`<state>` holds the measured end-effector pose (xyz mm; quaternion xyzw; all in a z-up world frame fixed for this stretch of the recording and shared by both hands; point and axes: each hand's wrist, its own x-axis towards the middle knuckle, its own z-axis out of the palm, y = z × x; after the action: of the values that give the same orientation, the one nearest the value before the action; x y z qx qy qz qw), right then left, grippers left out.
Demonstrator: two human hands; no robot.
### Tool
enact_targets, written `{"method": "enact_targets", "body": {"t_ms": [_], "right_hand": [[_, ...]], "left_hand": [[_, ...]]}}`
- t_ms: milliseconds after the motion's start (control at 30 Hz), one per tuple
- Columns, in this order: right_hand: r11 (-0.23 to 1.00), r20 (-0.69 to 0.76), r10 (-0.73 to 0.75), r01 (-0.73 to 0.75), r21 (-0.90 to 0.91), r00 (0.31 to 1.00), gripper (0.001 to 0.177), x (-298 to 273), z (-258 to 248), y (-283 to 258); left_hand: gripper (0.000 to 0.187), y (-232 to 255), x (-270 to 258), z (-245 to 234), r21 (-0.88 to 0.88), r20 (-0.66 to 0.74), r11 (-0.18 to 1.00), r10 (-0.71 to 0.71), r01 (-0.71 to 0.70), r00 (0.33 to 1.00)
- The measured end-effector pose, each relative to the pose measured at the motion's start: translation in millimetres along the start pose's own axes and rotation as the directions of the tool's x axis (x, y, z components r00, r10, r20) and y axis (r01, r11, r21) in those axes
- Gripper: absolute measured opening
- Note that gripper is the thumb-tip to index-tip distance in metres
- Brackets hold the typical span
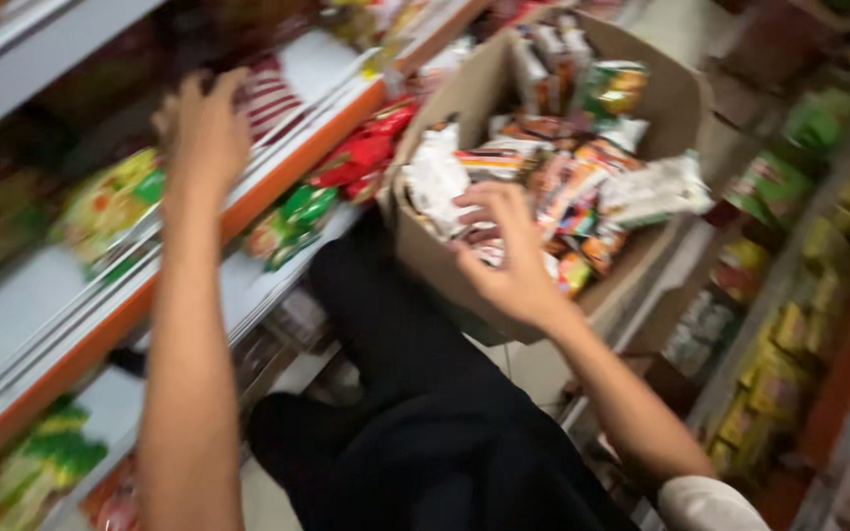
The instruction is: The person sits on the floor in a store aisle and restocks snack packets from a cardboard box onto the shelves. They pick up packets, wipe them with a cloth, and place them on the shelves.
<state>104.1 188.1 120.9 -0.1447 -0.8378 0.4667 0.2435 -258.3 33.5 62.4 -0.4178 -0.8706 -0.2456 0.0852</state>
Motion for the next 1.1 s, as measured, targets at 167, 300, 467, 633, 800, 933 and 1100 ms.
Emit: {"method": "enact_targets", "body": {"t_ms": [167, 300, 467, 633, 800, 933, 1100], "right_hand": [[1.0, -0.105, -0.019, 0.018, -0.012, 0.994, 0.042, -29, -13, 1], [1.0, -0.222, -0.031, 0.029, -0.01, 0.975, 0.036, -40, -36, 9], [0.922, -0.2, 0.266, -0.188, 0.339, 0.943, 0.046, -42, -52, 18], [0.614, -0.118, 0.275, -0.08, 0.785, 0.954, 0.061, -30, -63, 13], [0.518, -0.291, 0.684, -0.164, 0.84, 0.669, 0.046, -43, -79, 54], [0.536, -0.437, 0.686, 0.001, 0.844, 0.581, 0.039, -68, -118, 71], [0.598, -0.6, 0.68, 0.155, 0.786, 0.42, 0.031, -100, -164, 100]], "left_hand": [[0.071, -74, 66, 65, -0.054, 0.284, 0.989, -0.115, 0.135, 0.952], [0.031, -34, 65, 40, 0.095, 0.179, 0.984, -0.164, 0.149, 0.97], [0.02, 128, -16, -1, -0.054, -0.4, 0.984, 0.134, -0.169, 0.907], [0.03, 286, -72, 5, -0.765, 0.112, 0.644, 0.1, 0.021, 0.989], [0.045, 328, -71, 26, -0.899, 0.162, 0.422, 0.574, -0.12, 0.803], [0.031, 317, -47, 61, -0.832, 0.206, 0.555, 0.353, -0.026, 0.913], [0.058, 324, -40, 125, -0.567, 0.139, 0.775, 0.426, -0.281, 0.894]]}}
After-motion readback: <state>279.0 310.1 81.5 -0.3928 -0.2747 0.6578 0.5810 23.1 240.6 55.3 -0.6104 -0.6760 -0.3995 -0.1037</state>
